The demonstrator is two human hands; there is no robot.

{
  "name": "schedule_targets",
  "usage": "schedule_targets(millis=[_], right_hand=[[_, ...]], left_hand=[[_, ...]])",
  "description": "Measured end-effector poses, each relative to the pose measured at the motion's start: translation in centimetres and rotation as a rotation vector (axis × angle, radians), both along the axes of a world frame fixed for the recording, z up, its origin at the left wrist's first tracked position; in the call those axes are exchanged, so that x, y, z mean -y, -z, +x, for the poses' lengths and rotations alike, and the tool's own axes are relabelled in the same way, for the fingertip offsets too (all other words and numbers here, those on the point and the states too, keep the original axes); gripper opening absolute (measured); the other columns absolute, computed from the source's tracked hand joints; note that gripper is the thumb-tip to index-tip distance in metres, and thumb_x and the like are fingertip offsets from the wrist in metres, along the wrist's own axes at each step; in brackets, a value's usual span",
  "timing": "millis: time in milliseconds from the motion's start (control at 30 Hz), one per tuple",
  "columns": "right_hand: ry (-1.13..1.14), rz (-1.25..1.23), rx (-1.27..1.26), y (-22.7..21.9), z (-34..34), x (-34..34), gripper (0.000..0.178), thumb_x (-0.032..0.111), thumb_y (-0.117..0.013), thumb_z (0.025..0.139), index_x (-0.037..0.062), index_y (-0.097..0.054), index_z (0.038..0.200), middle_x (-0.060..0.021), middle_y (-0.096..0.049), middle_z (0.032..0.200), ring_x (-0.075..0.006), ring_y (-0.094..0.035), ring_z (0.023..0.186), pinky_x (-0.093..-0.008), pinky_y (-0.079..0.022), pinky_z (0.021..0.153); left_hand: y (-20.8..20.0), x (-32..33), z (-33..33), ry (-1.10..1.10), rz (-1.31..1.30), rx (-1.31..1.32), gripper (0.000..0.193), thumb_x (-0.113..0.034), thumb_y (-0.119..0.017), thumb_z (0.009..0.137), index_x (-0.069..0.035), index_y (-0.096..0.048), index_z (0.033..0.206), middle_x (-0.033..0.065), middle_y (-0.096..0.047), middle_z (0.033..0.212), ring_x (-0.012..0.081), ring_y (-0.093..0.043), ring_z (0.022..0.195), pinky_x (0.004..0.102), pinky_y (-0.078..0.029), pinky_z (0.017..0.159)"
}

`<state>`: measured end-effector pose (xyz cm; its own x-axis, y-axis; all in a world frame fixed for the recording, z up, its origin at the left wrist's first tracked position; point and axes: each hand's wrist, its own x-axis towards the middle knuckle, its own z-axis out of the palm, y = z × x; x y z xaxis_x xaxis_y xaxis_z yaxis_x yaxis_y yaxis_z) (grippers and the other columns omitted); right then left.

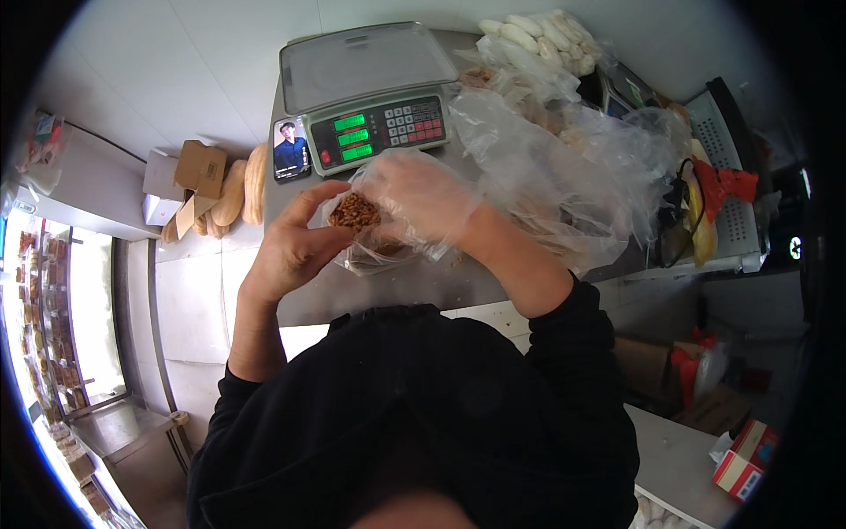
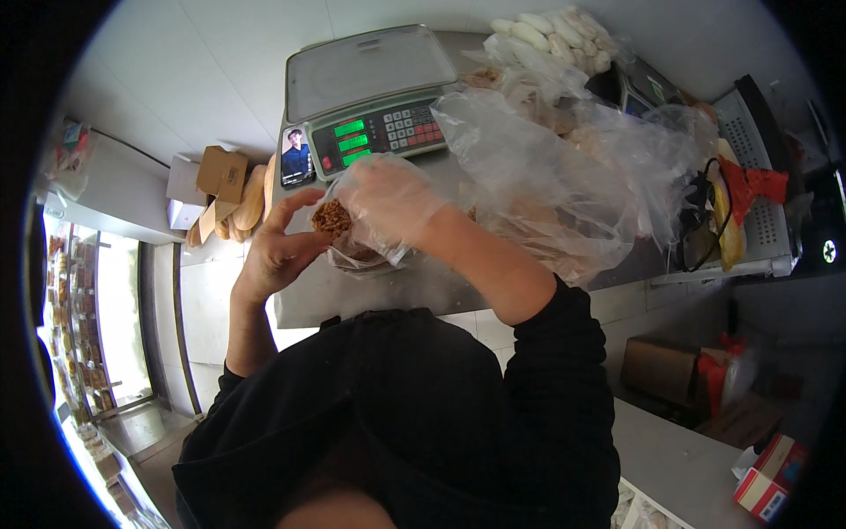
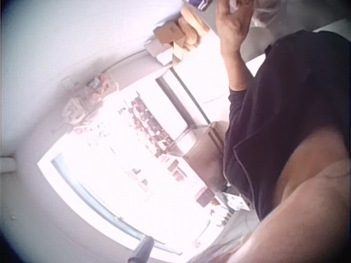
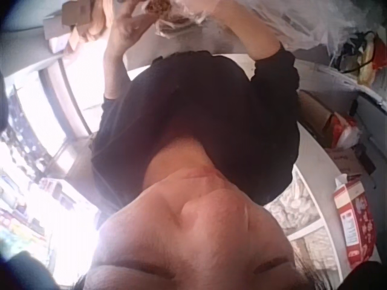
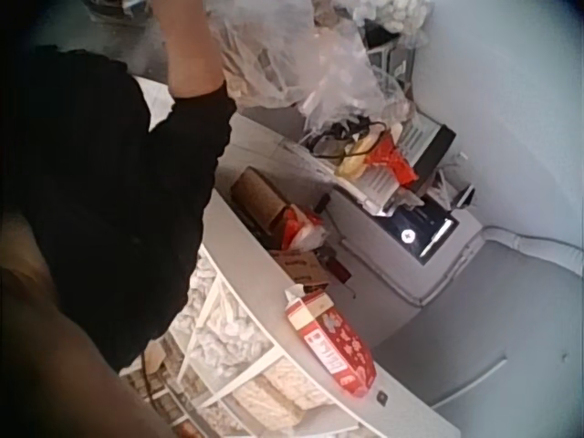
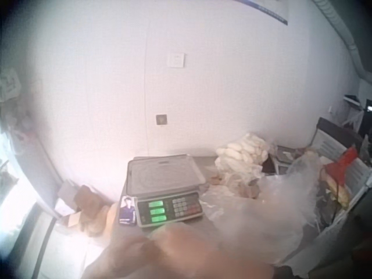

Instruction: The person scoops granular food from a large plastic bag into smaller zip-top bags, then places each filled bag on a digital scale to check the weight. The person repeats this process multiple times, adjusting the contents as needed to reach the target weight.

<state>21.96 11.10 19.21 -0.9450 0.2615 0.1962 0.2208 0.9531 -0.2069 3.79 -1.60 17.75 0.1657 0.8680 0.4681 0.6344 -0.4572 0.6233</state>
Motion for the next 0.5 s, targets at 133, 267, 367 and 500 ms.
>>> schedule_targets(millis=[133,267,367,500], right_hand=[[-0.023,-0.023,0.033,0.1,-0.4,0.4,0.039,0.027,-0.07,0.067,0.003,-0.061,0.097,-0.0123,-0.058,0.096,-0.0284,-0.057,0.094,-0.0391,-0.044,0.085],[-0.017,-0.086,0.113,-1.5,-0.8,0.8,0.039,0.027,-0.07,0.067,0.0025,-0.06,0.096,-0.0125,-0.059,0.097,-0.0283,-0.058,0.093,-0.0397,-0.045,0.082],[-0.015,0.059,-0.026,-3.8,0.5,0.9,0.046,0.021,-0.069,0.065,0.0015,-0.054,0.105,-0.0149,-0.058,0.099,-0.0312,-0.057,0.095,-0.0425,-0.044,0.084],[0.363,-0.198,-0.11,-7.2,6.6,0.9,0.052,0.012,-0.063,0.066,0.0006,-0.05,0.116,-0.0162,-0.057,0.112,-0.0299,-0.054,0.108,-0.0392,-0.041,0.096]], left_hand=[[0.3,-0.3,0.0,0.018,0.04,-0.045,0.014,-0.006,-0.074,0.067,-0.009,-0.07,0.08,0.0127,-0.054,0.123,0.0283,-0.057,0.106,0.0346,-0.048,0.085],[0.3,-0.3,-0.3,0.052,0.063,-0.01,0.011,-0.006,-0.073,0.067,-0.009,-0.069,0.077,0.0131,-0.053,0.125,0.0295,-0.057,0.106,0.0359,-0.047,0.087],[0.4,-0.3,-0.6,0.044,0.068,0.034,0.009,-0.007,-0.074,0.068,-0.009,-0.069,0.076,0.0136,-0.053,0.126,0.0296,-0.056,0.108,0.0357,-0.046,0.087],[0.6,-0.4,-1.1,0.093,0.044,0.062,0.011,-0.01,-0.076,0.068,-0.009,-0.069,0.077,0.0144,-0.053,0.125,0.0299,-0.055,0.111,0.037,-0.046,0.089]])
